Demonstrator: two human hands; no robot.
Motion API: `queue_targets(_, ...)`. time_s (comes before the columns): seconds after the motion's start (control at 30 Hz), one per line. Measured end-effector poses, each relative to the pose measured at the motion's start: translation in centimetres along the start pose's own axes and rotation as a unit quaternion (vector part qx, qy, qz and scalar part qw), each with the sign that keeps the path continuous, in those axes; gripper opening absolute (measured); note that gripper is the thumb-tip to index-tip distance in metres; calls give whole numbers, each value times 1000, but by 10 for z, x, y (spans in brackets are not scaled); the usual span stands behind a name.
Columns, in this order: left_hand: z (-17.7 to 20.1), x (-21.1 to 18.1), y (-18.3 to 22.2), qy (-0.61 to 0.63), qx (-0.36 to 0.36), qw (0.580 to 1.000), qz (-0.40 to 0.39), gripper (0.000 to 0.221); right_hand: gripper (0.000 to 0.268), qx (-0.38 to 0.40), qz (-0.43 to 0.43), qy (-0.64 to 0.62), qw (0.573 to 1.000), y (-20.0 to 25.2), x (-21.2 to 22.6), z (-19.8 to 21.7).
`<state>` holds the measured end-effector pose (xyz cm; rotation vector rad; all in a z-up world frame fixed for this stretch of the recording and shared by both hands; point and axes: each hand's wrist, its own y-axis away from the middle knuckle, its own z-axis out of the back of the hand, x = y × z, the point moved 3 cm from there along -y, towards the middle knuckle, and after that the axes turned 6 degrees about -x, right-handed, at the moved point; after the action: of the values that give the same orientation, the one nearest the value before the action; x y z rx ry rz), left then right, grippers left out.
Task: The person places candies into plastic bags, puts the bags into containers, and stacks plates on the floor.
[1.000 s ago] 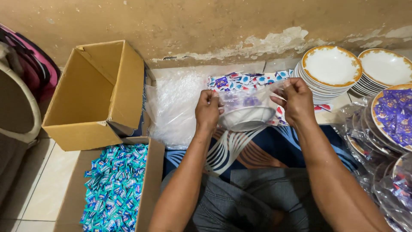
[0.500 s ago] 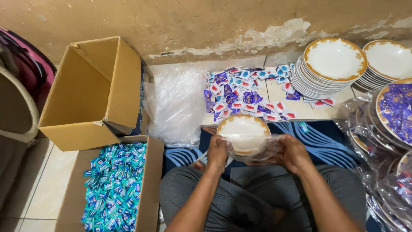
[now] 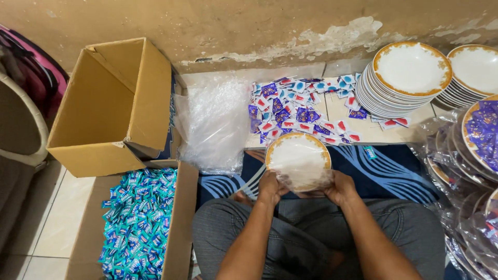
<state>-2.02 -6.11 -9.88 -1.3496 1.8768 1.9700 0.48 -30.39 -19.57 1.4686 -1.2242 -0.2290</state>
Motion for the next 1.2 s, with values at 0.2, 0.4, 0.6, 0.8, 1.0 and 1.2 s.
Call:
queue_targets(0.2, 9, 40, -60, 167, -25, 983, 73, 27, 22, -18, -53, 43, 997, -35, -14, 14)
queue_targets(0.4, -2, 10, -6, 8, 61, 998, -32, 37, 27, -53, -27, -26, 998, 152, 51, -71)
queue_targets(0.6, -7, -17, 41, -434, 59, 823, -363, 34, 29, -54, -5, 33, 998, 143, 49, -70)
queue_targets(0.8, 9, -10, -23, -382, -49, 853, -353, 24, 51, -49, 295, 377, 877, 90, 44, -17)
queue_targets(1.0, -4, -21, 8, -323, -9, 879, -350, 29, 73, 2, 623, 666, 411, 158, 29, -55)
queue_targets(1.2, -5, -19, 42, -394, 70, 759, -514, 34, 22, 26, 358, 543, 759, 79, 29, -59)
